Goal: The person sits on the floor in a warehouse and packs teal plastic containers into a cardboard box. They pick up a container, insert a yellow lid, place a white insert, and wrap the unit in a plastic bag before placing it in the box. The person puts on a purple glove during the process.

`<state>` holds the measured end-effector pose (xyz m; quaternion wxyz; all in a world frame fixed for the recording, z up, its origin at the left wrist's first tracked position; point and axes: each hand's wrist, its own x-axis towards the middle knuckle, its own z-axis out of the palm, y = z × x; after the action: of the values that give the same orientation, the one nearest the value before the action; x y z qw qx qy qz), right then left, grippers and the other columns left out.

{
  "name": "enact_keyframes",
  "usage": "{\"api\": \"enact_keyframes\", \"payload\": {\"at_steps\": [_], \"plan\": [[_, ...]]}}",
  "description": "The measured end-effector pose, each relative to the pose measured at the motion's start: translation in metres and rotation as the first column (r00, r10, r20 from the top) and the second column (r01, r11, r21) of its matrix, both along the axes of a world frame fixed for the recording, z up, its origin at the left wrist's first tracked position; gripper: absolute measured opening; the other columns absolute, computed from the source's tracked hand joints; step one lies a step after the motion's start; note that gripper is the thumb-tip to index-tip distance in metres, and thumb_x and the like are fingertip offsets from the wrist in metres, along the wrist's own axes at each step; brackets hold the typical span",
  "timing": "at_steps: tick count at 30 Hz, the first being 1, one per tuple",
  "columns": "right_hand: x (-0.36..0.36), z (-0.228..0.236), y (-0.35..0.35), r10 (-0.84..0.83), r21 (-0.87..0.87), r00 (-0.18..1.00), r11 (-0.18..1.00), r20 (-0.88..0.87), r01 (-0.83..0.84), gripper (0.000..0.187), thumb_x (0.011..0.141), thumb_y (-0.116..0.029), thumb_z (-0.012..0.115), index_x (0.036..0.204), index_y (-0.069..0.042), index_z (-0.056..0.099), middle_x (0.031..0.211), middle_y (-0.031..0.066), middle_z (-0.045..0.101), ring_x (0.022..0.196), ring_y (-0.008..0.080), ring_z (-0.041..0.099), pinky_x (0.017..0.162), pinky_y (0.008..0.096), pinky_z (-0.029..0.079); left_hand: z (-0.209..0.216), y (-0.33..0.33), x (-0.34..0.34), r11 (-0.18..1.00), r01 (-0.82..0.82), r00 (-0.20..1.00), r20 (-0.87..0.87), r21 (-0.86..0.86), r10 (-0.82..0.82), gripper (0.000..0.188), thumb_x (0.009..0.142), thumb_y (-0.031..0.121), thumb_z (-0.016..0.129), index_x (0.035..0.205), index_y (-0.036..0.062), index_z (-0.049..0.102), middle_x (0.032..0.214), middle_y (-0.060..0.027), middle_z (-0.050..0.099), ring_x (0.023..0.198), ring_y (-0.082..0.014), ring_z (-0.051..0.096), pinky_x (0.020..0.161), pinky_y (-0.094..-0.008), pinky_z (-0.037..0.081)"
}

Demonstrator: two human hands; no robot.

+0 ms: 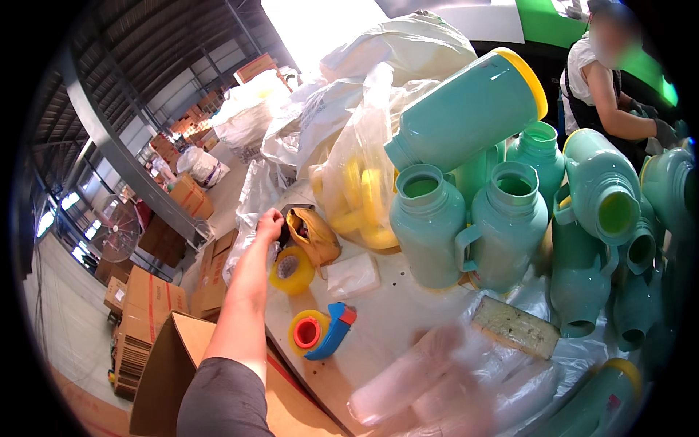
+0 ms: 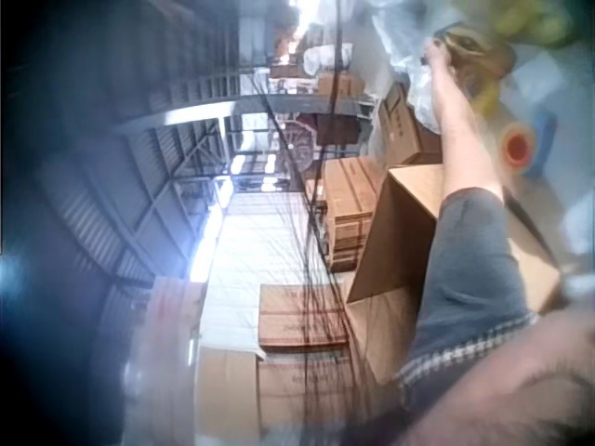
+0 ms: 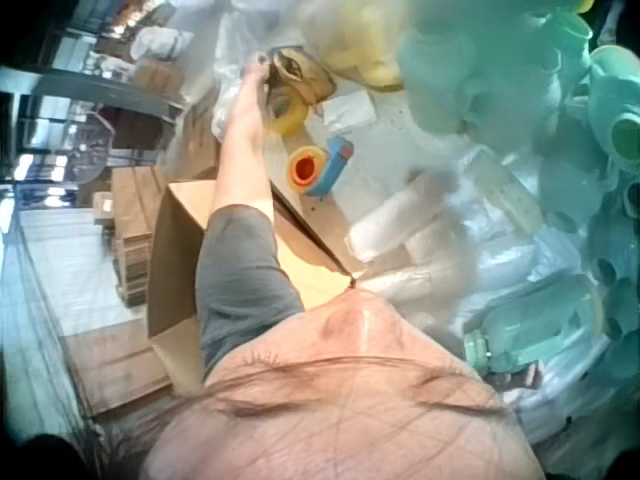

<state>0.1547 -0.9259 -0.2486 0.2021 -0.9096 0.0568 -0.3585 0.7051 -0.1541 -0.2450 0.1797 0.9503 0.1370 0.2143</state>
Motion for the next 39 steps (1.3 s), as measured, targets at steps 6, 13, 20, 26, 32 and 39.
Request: {"api": "enact_keyframes", "payload": {"at_steps": [6,13,20,26,32,39], "plan": [[-0.022,0.006,0.012,0.038,0.041,0.996,0.998,0.079,-0.041,0.050,0.100,-0.043,0.055,0.129,-0.002,0.057,0.129,0.0216,0.051,0.117,0.0390,0.051,0.103,0.0527,0.040,0.163,-0.019,-0.018,0.667,0.392,0.919,0.237,-0.634,-0.316,0.007,0.088,0.004,0.063,0.091,0.0099,0.062,0.080,0.0026,0.063,0.069,-0.0111,0.056,0.066,-0.0262,0.045],[-0.047,0.093,0.091,0.198,0.195,0.978,0.959,0.059,-0.206,0.042,0.100,-0.033,0.059,0.126,0.000,0.057,0.124,0.0200,0.055,0.115,0.0371,0.053,0.101,0.0457,0.041,0.266,-0.152,-0.181,-0.188,0.662,0.492,0.610,-0.726,-0.622,0.020,0.093,0.001,0.054,0.111,0.0037,0.062,0.107,-0.0076,0.065,0.101,-0.0215,0.063,0.090,-0.0324,0.050],[-0.062,0.117,0.200,0.626,0.914,0.704,-0.035,0.335,-0.403,0.056,0.097,-0.019,0.062,0.144,-0.003,0.037,0.132,0.0194,0.055,0.117,0.0273,0.061,0.101,0.0397,0.050,0.257,-0.286,-0.325,-0.222,0.815,0.290,0.709,-0.535,-0.643,0.026,0.099,0.011,0.054,0.123,0.0013,0.056,0.121,-0.0108,0.059,0.118,-0.0220,0.057,0.100,-0.0310,0.047],[-0.072,0.142,0.266,0.651,0.805,0.490,-0.553,0.579,-0.217,0.063,0.102,-0.028,0.056,0.153,-0.007,0.024,0.149,0.0218,0.044,0.132,0.0319,0.051,0.109,0.0429,0.043,0.240,-0.336,-0.430,-0.792,0.331,0.410,0.834,-0.513,-0.369,0.027,0.101,0.019,0.050,0.122,0.0028,0.054,0.120,-0.0113,0.057,0.123,-0.0230,0.052,0.110,-0.0346,0.040],[-0.058,0.132,0.272,0.703,0.928,0.605,-0.284,0.373,-0.241,0.065,0.102,-0.020,0.059,0.154,-0.008,0.023,0.143,0.0174,0.048,0.122,0.0232,0.057,0.100,0.0358,0.049,0.235,-0.337,-0.434,-0.624,0.235,0.684,0.583,-0.745,-0.439,0.019,0.105,0.017,0.047,0.119,0.0048,0.053,0.107,-0.0097,0.060,0.111,-0.0241,0.057,0.104,-0.0376,0.045],[-0.074,0.024,0.269,0.712,0.962,0.686,0.057,0.148,-0.266,0.044,0.092,-0.005,0.066,0.133,-0.006,0.050,0.116,0.0079,0.062,0.100,0.0119,0.063,0.088,0.0286,0.052,0.206,-0.304,-0.301,0.510,0.496,0.829,0.207,-0.703,-0.520,0.026,0.104,0.023,0.053,0.120,0.0032,0.051,0.107,-0.0107,0.062,0.099,-0.0241,0.061,0.095,-0.0356,0.048]]}}
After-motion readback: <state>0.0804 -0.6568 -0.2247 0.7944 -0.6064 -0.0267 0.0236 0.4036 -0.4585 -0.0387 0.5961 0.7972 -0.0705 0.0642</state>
